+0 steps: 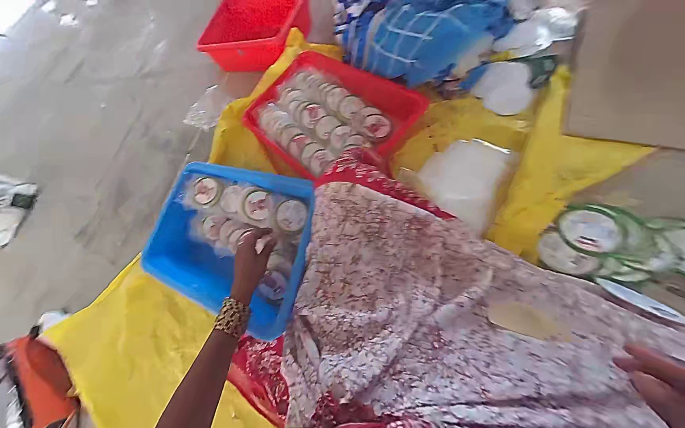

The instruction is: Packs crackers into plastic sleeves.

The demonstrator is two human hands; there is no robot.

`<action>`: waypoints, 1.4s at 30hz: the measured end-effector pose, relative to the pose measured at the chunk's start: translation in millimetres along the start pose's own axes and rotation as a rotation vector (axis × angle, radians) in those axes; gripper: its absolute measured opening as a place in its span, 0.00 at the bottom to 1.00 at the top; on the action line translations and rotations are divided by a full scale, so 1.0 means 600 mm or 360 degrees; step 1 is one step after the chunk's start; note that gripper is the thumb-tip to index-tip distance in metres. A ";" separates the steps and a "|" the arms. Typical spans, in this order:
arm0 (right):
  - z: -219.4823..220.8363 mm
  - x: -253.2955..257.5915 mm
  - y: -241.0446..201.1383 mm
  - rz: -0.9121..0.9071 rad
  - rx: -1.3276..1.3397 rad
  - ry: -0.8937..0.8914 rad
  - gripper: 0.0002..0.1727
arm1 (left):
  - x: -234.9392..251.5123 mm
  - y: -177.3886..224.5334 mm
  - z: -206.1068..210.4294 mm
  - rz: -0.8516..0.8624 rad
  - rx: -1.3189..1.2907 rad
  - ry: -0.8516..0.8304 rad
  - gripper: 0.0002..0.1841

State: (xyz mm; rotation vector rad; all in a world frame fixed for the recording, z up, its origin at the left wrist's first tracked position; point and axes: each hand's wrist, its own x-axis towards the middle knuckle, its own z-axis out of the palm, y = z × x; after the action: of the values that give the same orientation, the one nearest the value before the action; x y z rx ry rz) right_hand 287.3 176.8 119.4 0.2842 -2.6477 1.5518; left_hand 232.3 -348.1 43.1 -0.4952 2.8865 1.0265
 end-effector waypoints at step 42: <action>0.013 0.049 0.020 0.0363 0.0304 0.0692 0.55 | 0.017 0.477 0.297 0.1168 -0.1275 -0.0410 0.07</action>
State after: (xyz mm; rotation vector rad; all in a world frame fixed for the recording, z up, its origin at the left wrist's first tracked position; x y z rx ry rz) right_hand 256.7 171.9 109.5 -0.3254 -2.2596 1.6976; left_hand 121.6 -31.5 76.7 0.7178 2.3182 2.1365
